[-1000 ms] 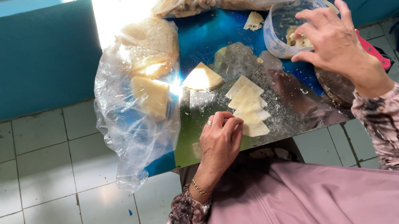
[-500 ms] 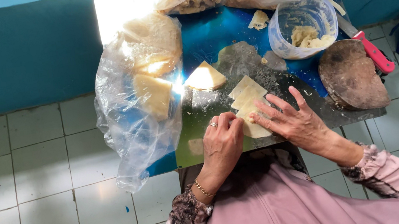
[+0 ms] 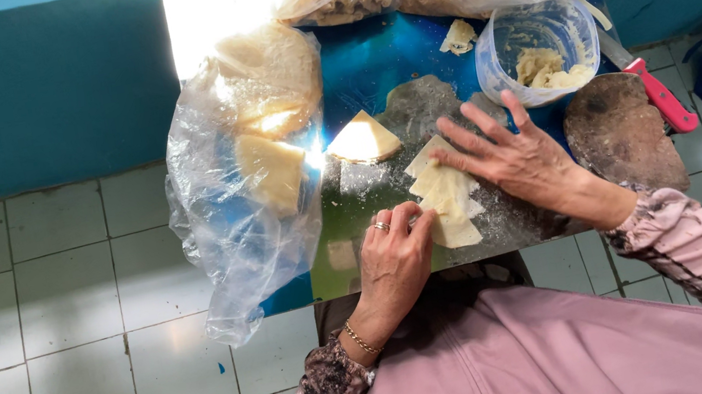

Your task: The person sits at a small table and folds triangular dough wrappers around a filling, pinching the edges closed by hand to form filled pastries. They take filling from a container, place it on a wrapper, fold the wrapper over, press the seams shut, and set the finished pastry aside, repeating the cycle.

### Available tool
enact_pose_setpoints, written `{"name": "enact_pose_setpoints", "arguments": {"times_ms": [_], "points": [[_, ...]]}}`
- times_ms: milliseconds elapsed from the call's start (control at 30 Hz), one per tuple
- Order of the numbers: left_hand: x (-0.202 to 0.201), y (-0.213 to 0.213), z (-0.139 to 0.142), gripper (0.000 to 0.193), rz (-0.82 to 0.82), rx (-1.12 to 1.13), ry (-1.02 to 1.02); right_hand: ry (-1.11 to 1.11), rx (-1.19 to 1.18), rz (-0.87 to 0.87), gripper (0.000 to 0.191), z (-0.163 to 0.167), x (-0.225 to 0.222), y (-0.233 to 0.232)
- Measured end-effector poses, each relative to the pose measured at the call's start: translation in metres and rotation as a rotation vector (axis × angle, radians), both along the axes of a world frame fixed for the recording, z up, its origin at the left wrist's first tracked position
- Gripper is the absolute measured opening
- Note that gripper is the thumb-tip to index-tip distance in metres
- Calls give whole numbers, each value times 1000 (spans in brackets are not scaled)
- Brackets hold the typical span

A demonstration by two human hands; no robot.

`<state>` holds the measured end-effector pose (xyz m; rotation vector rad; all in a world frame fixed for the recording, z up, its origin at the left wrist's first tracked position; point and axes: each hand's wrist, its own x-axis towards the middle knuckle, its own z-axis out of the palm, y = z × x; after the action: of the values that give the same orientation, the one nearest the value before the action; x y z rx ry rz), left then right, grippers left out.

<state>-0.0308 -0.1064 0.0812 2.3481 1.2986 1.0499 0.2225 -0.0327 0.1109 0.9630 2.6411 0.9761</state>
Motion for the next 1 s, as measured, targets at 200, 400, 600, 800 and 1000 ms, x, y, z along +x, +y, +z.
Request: {"name": "enact_pose_setpoints", "arguments": {"times_ms": [200,400,600,800,1000], "points": [[0,1,1,25,7,7,-17,-24,28,-102,58,1,-4,23],[2,4,1,19,14,17,-39,443,-147,-112,42,6,-9,1],[1,5,4,10,17,15,-77,256,-80,78,43,2,-20,-60],[0,4,5,11,18,8,-80,31,39,134,43,11,-8,-68],[2,5,4,10,25,19,-97,179,-41,103,51,1,-14,-63]]}}
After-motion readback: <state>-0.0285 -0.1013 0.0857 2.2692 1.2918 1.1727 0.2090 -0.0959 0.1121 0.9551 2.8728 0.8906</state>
